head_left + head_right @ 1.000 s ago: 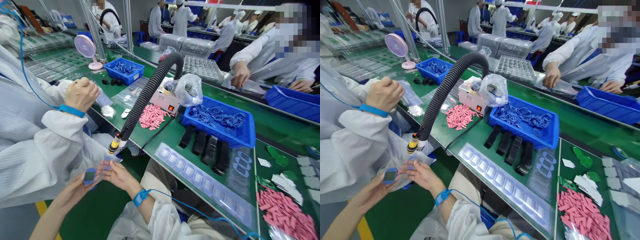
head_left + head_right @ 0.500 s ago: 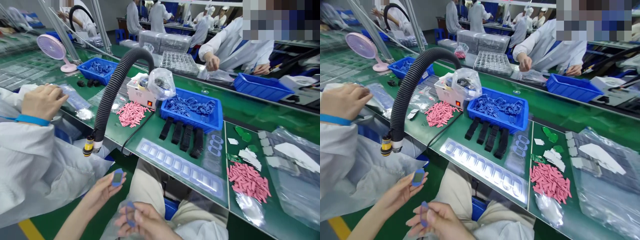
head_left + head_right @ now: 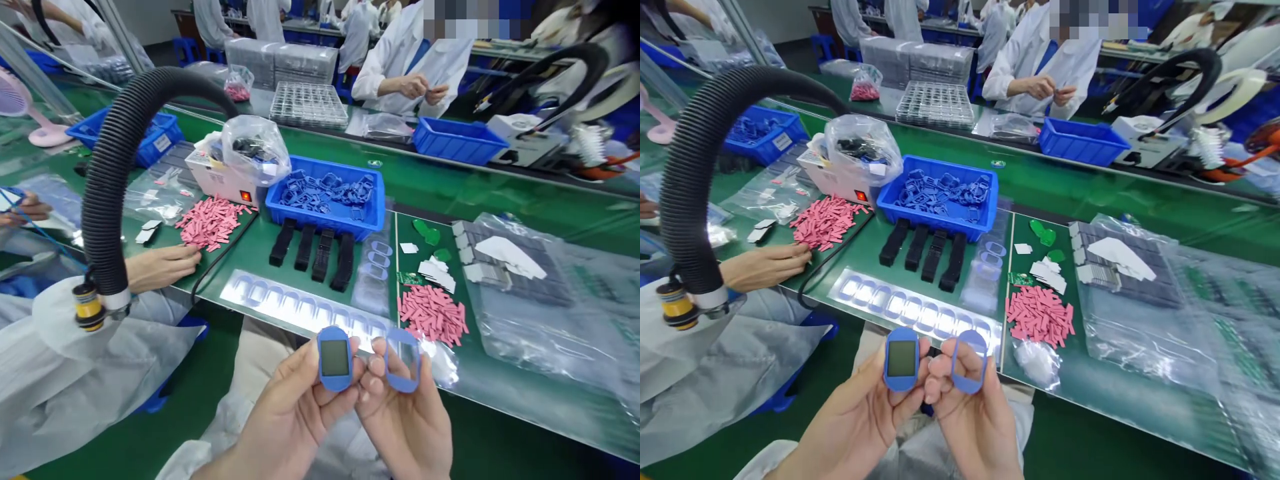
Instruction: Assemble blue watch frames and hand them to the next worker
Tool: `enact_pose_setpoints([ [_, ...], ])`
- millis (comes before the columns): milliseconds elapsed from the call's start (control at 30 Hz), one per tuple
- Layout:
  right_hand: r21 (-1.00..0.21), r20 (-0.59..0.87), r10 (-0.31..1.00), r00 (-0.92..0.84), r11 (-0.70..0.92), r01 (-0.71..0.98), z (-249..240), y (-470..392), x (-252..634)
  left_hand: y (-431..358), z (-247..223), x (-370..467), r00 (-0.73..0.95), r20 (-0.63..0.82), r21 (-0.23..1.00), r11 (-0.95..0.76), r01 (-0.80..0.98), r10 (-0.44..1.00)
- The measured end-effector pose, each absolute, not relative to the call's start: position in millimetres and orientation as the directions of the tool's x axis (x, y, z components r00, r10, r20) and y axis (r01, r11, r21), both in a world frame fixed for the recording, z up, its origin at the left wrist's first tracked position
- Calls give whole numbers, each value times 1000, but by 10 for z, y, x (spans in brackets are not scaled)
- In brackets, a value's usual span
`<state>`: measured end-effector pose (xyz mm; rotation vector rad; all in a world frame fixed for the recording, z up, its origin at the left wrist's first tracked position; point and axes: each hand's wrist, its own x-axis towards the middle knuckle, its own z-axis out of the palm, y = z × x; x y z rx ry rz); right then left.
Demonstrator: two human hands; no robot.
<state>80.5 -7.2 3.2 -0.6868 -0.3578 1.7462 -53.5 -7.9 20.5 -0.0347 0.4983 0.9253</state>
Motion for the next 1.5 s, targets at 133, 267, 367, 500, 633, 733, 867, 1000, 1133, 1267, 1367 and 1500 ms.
enact_pose_setpoints([
  [133, -625, -299, 953, -43, -229, -746, 103, -111, 982, -66, 242, -320, 562, -411, 84, 643, -761, 718],
  [267, -712, -307, 946, 102, -157, -684, 77, -163, 1123, -45, 266, -153, 563, -436, 41, 641, -766, 702],
  [367, -725, -306, 943, 131, -142, -674, 36, -181, 1165, -24, 263, -75, 546, -506, 15, 640, -768, 668],
  [500, -725, -281, 952, 124, -126, -677, 11, -174, 1171, 0, 261, -43, 525, -584, -4, 644, -765, 620],
  [633, -780, -236, 959, 159, -89, -620, 15, -177, 1213, -1, 262, -46, 488, -570, 47, 619, -784, 661],
  [733, -929, -96, 961, 261, 7, -369, 29, -208, 1281, -7, 256, -45, 423, -567, 144, 591, -794, 707],
  [867, -938, 221, 944, 245, 137, 317, 71, -216, 1295, 5, 208, -26, 212, -533, 447, 486, -751, 819],
  [1000, -715, 455, 889, 56, 328, 617, 107, -145, 1171, 3, 108, -14, 75, -521, 623, 438, -648, 850],
  [1133, -665, 478, 878, 22, 345, 663, 143, -129, 1072, -30, 33, -14, 36, -412, 745, 360, -562, 910],
  [1267, -645, 472, 881, -4, 349, 680, 192, -181, 1061, -63, 2, 3, 15, -321, 797, 278, -537, 947],
  [1367, -629, 478, 878, -16, 354, 692, 204, -205, 1065, -81, -1, 24, 14, -308, 795, 265, -546, 951],
  [1500, -598, 488, 872, -26, 356, 718, 193, -212, 1054, -92, 6, 41, 8, -280, 789, 235, -567, 960],
])
